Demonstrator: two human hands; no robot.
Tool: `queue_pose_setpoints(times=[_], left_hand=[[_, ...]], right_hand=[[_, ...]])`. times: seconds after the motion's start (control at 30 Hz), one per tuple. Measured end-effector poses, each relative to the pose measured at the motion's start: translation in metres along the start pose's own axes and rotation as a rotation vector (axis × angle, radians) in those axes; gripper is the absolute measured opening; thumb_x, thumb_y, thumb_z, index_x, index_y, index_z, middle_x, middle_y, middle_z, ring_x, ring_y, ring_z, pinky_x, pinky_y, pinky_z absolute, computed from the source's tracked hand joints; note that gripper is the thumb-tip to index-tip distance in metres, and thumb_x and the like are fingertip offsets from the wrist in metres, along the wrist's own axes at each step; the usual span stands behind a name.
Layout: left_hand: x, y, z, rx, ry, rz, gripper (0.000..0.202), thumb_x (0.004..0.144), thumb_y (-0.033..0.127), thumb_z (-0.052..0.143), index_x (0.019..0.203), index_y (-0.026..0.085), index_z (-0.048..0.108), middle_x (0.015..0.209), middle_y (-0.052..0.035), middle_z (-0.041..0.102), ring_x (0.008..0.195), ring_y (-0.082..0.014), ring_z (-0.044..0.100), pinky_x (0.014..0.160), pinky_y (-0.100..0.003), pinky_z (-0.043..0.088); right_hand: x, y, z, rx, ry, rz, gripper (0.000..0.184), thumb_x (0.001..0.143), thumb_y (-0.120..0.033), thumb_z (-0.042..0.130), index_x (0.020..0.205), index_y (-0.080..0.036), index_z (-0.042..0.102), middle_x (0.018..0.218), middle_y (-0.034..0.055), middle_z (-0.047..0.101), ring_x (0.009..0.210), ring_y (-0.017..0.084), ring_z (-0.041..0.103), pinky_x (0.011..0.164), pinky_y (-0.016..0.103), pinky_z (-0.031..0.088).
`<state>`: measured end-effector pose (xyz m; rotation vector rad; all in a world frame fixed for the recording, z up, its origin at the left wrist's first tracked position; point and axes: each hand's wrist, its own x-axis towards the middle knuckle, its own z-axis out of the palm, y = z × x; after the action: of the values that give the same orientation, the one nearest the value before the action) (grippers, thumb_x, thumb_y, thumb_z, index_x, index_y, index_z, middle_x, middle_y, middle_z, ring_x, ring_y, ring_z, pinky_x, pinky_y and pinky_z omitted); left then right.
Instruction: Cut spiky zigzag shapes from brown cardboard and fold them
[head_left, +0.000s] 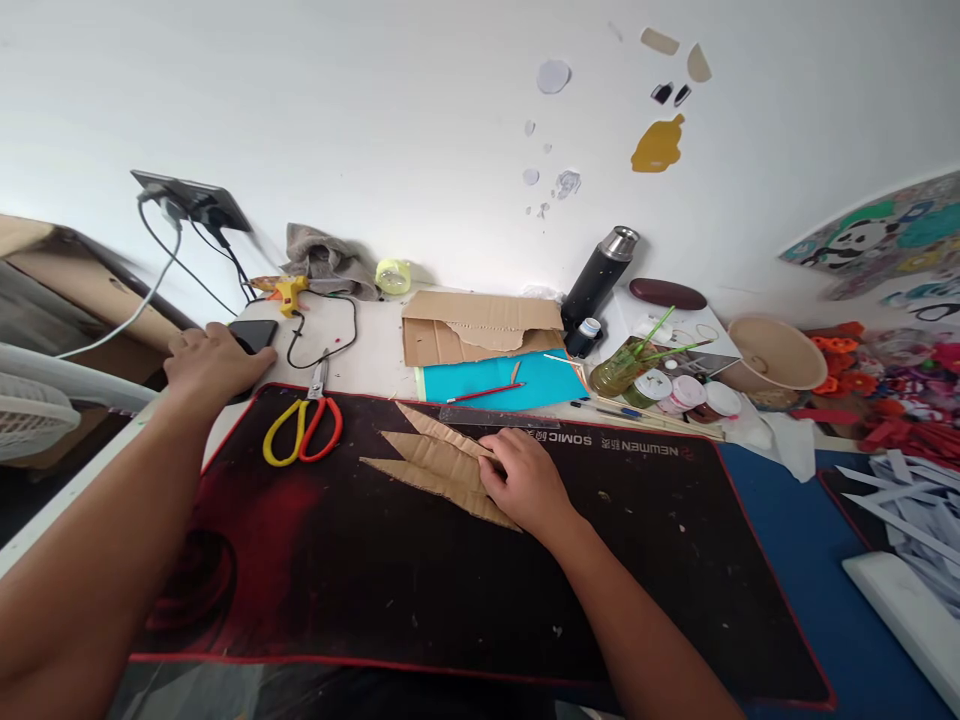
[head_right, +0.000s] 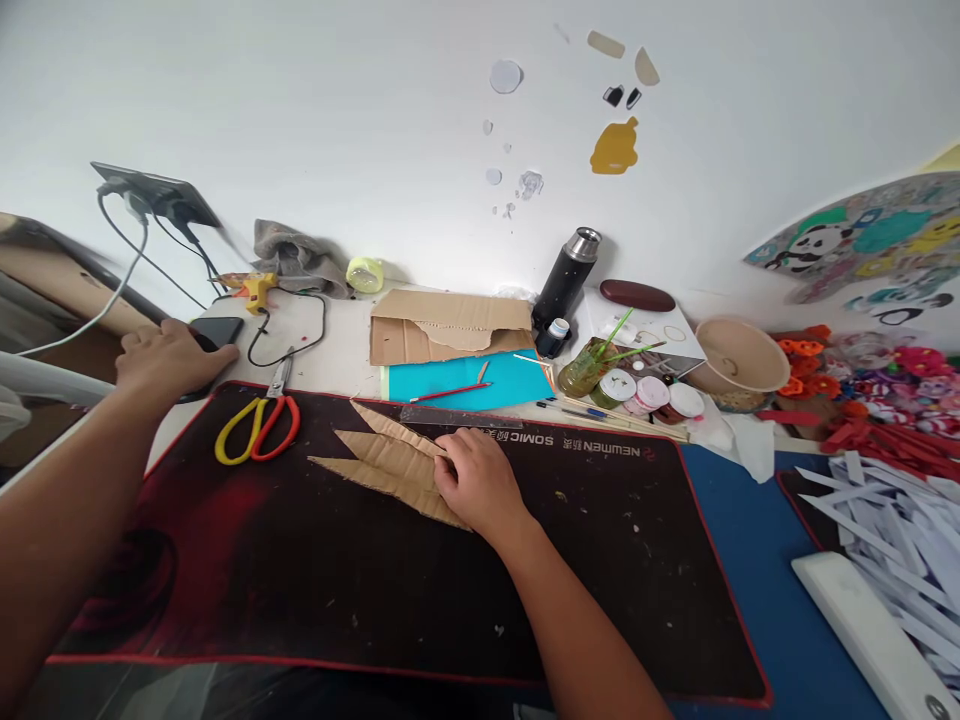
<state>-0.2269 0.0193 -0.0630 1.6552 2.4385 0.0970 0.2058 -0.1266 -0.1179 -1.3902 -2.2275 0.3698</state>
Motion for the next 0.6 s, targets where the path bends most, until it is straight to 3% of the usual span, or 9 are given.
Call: queue_pose_setpoints(times=[0.1, 0.23, 0.33, 0.4, 0.47, 0.6], left_hand=[[0.003, 0.005, -0.003, 0.03, -0.004, -0.105, 0.099, 0.093, 0.068, 0.056, 0.151, -0.011, 0.038, 0.162, -0.0437, 0.036, 0.152, -0.0564, 0.035, 0.114, -0.066, 0.04], [0.005, 0.002, -0.013, 0.031, -0.005, 0.014, 0.102, 0.096, 0.073, 0.049, 0.152, -0.012, 0.042, 0.158, -0.0403, 0.045, 0.149, -0.0511, 0.042, 0.116, -0.06, 0.041], [-0.003, -0.015, -0.023, 0.019, 0.109, 0.095, 0.08, 0.102, 0.06, 0.044, 0.153, -0.001, 0.052, 0.146, -0.0257, 0.063, 0.136, -0.0385, 0.057, 0.11, -0.049, 0.046], [-0.014, -0.032, -0.027, -0.048, 0.16, 0.034, 0.065, 0.103, 0.056, 0.042, 0.143, 0.011, 0.066, 0.128, -0.0145, 0.074, 0.118, -0.0309, 0.067, 0.097, -0.038, 0.051], [-0.026, -0.05, -0.026, -0.121, 0.179, 0.046, 0.055, 0.103, 0.05, 0.041, 0.132, 0.018, 0.074, 0.124, -0.0092, 0.077, 0.116, -0.0263, 0.068, 0.089, -0.031, 0.05], [-0.039, -0.073, -0.016, -0.216, 0.127, 0.176, 0.043, 0.101, 0.046, 0.045, 0.102, 0.021, 0.079, 0.121, -0.0036, 0.08, 0.113, -0.0222, 0.068, 0.094, -0.027, 0.049]], right_hand=[[0.0, 0.0, 0.0, -0.003, -0.007, 0.002, 0.014, 0.1, -0.015, 0.061, 0.109, -0.021, 0.071, 0.097, 0.0084, 0.072, 0.095, 0.028, 0.066, 0.086, 0.039, 0.051], [0.0, 0.0, -0.001, 0.006, 0.0, 0.001, 0.015, 0.1, -0.014, 0.06, 0.109, -0.021, 0.071, 0.098, 0.0084, 0.072, 0.095, 0.027, 0.066, 0.086, 0.039, 0.052], [0.0, 0.0, -0.001, 0.01, 0.017, -0.008, 0.014, 0.1, -0.014, 0.061, 0.108, -0.021, 0.07, 0.098, 0.0085, 0.072, 0.095, 0.028, 0.067, 0.086, 0.039, 0.052], [-0.001, 0.0, 0.0, 0.008, 0.024, -0.018, 0.014, 0.1, -0.014, 0.061, 0.108, -0.021, 0.07, 0.097, 0.0083, 0.072, 0.095, 0.028, 0.067, 0.086, 0.039, 0.052], [-0.001, 0.0, 0.0, 0.002, 0.031, -0.024, 0.014, 0.1, -0.015, 0.06, 0.108, -0.021, 0.07, 0.096, 0.0079, 0.071, 0.094, 0.028, 0.067, 0.085, 0.039, 0.052], [-0.001, 0.001, 0.0, -0.006, 0.044, -0.039, 0.014, 0.1, -0.014, 0.059, 0.107, -0.02, 0.069, 0.094, 0.0073, 0.071, 0.091, 0.028, 0.066, 0.082, 0.039, 0.051]])
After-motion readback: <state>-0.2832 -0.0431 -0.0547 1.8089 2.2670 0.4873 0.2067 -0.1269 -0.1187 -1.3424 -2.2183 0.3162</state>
